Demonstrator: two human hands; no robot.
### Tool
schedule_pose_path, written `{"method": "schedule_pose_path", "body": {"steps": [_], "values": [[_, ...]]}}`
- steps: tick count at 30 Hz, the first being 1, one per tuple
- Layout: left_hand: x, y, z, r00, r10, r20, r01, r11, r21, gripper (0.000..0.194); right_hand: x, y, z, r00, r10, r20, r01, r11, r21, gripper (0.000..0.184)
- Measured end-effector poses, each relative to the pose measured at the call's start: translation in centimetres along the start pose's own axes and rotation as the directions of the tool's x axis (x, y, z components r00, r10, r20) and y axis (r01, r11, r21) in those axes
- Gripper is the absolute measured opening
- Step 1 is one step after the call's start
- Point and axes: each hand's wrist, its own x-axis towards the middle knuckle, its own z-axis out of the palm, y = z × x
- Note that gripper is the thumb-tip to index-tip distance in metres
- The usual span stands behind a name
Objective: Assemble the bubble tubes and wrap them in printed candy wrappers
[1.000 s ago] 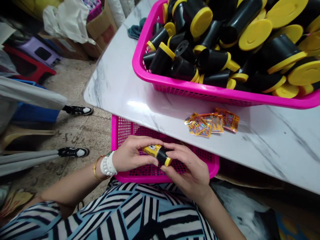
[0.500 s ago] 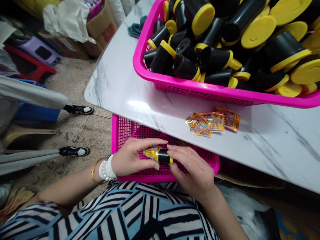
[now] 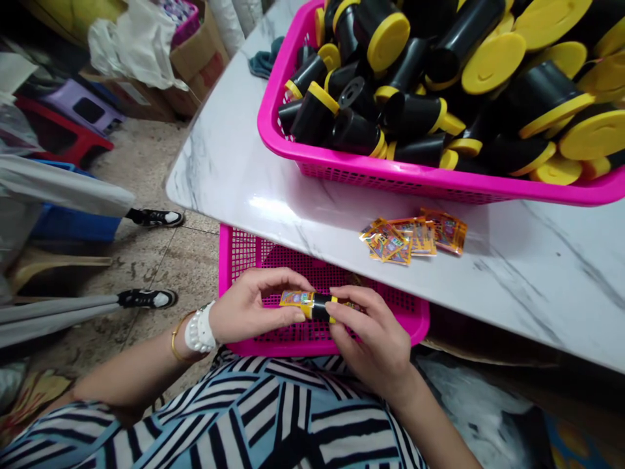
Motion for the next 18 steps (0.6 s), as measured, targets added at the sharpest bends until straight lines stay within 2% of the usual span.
{"method": "schedule_pose_path", "body": {"steps": [7, 11, 14, 18], "values": [[0.4, 0.3, 1.3, 0.996, 0.067, -0.063, -0.067, 0.998, -0.006, 0.026, -0.1, -0.4, 0.2, 1.000, -0.003, 0.014, 0.004, 1.000, -0.021, 0.050], [0.3, -0.1, 2.0, 0.997, 0.003, -0.079, -0.005, 1.000, -0.020, 0.035, 0.1, -0.6, 0.7, 1.000, 0.025, 0.018, -0.025, 1.000, -0.008, 0.051], [0.0, -0.8, 1.8, 0.994, -0.100, -0.041, 0.092, 0.985, -0.148, 0.046, 0.3, -0.6, 0.9, 0.999, 0.038, -0.003, -0.038, 0.999, -0.032, 0.052], [-0.1, -1.5, 1.5, 0.977, -0.211, 0.036, 0.208, 0.893, -0.400, 0.030, 0.0, -0.4, 0.6, 0.994, 0.092, 0.058, -0.094, 0.995, 0.038, 0.050]]}}
